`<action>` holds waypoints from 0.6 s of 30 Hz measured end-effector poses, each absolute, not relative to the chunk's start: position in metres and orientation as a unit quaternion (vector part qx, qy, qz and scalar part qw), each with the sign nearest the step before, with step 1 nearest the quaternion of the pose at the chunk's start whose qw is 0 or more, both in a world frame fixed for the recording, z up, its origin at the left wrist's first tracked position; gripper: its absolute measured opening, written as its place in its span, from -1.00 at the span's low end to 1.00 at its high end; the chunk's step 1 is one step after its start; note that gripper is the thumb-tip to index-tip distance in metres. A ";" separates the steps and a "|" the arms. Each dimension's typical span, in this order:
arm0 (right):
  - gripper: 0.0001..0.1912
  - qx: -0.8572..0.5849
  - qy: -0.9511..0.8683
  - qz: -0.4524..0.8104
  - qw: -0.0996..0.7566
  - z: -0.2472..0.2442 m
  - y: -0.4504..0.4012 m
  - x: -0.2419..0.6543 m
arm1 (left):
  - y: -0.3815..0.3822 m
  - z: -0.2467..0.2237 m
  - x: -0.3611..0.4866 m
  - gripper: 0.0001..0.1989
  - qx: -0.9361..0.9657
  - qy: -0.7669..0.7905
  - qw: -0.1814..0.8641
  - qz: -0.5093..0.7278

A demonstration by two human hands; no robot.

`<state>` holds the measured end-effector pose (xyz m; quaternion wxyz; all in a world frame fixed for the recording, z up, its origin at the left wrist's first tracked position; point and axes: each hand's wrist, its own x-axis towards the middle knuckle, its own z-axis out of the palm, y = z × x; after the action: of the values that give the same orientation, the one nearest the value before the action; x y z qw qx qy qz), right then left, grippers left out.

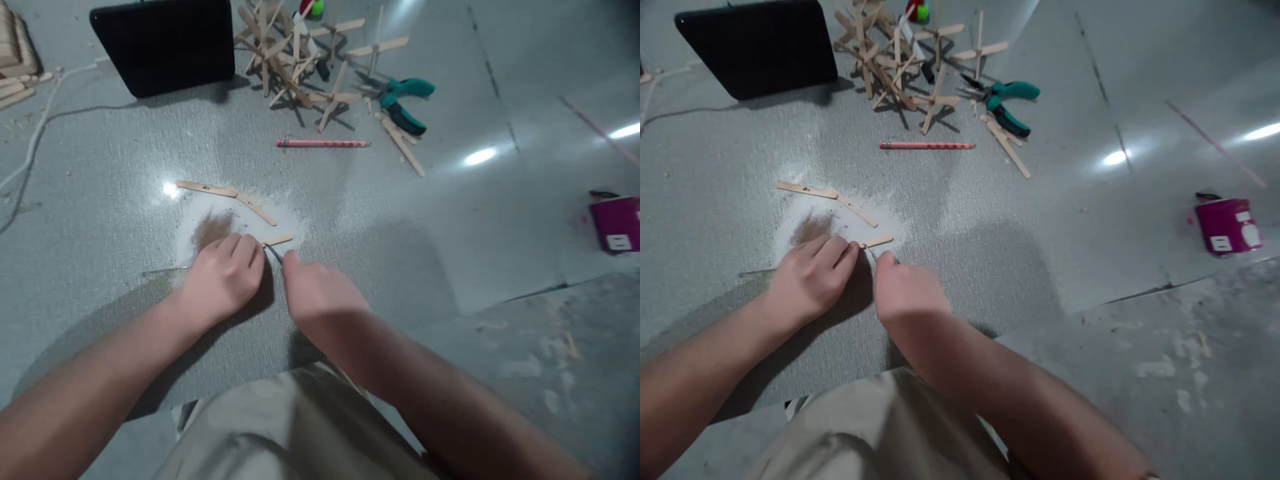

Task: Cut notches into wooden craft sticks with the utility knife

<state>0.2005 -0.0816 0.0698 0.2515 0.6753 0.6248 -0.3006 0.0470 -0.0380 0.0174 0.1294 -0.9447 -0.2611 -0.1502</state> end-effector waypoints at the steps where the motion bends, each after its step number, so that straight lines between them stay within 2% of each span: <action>1: -0.67 0.677 0.619 -0.308 0.254 0.070 -0.081 0.200 | -0.038 0.017 0.047 -0.71 -0.944 -0.261 0.132 -0.153; 8: -0.68 0.677 0.615 -0.323 0.241 0.067 -0.085 0.201 | -0.037 0.016 0.043 -0.70 -0.948 -0.270 0.108 -0.126; 11: -0.78 0.684 0.622 -0.314 0.214 0.063 -0.090 0.208 | -0.036 0.015 0.042 -0.72 -0.948 -0.280 0.080 -0.129; 18: -0.77 0.670 0.660 -0.332 0.073 0.050 -0.109 0.234 | -0.032 0.011 0.038 -0.73 -0.932 -0.305 0.050 -0.187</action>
<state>0.2341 -0.1087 0.0505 0.0734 0.6697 0.6602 -0.3320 0.0383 -0.0321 0.0109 0.0495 -0.9324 -0.3054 -0.1868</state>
